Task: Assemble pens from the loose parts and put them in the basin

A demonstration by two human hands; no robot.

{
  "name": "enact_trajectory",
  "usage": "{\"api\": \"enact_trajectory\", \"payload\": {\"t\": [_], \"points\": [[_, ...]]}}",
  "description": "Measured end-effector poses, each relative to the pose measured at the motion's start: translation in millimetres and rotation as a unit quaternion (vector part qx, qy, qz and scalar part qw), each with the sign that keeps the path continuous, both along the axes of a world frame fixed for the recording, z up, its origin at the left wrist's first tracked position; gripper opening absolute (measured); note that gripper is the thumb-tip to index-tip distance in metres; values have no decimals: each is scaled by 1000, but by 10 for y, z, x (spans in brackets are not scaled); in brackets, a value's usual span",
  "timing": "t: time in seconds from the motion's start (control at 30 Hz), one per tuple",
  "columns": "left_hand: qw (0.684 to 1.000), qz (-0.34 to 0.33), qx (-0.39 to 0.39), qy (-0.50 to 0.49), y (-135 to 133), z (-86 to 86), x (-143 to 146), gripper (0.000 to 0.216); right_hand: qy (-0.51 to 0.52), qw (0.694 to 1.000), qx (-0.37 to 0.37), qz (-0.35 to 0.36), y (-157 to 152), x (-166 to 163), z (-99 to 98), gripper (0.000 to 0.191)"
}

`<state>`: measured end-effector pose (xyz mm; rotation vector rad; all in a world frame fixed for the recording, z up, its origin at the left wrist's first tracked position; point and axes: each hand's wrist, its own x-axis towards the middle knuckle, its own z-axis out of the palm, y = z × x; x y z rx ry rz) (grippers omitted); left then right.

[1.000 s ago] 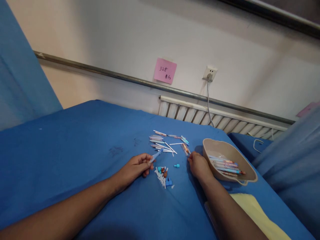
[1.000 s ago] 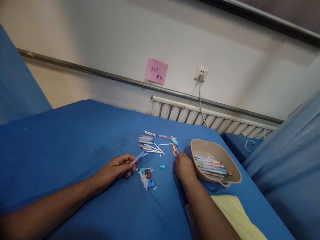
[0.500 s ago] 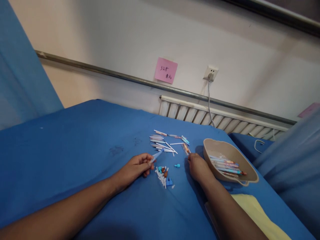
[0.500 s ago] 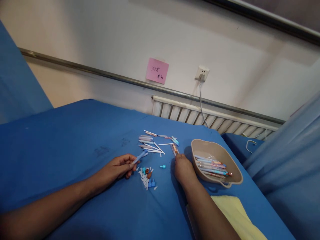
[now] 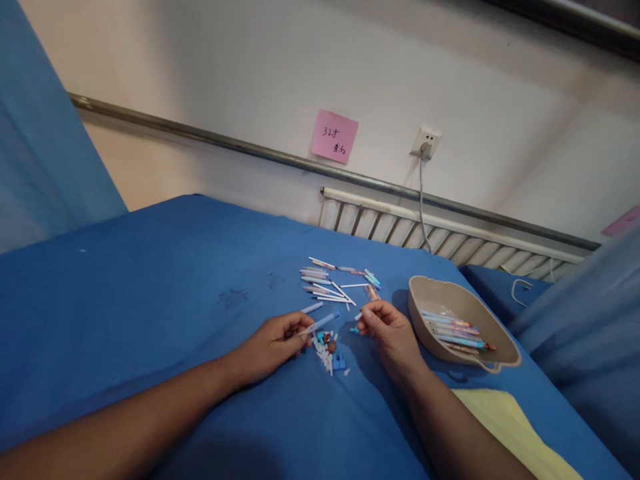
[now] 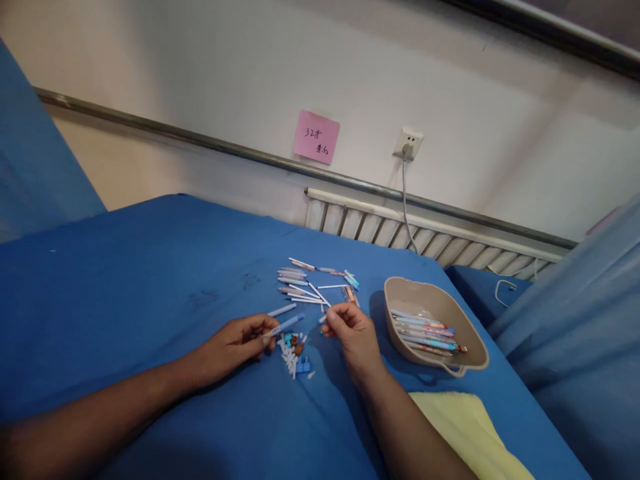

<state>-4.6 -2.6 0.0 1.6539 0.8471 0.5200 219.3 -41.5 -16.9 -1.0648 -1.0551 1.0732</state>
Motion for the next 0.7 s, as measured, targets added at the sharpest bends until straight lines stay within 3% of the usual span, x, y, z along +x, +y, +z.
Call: {"api": "enact_trajectory", "payload": {"t": [0.23,0.53,0.7], "points": [[996,-27,70,41,-61,38,2,20,20,1000,0,16,-71,-118,34,24],[994,-42,90,40,-85,57,4,21,5,999,-9,33,-76,-160,46,27],[994,-52,87,35,-91,79,4,23,-61,998,18,18,-97,-174,41,26]]}}
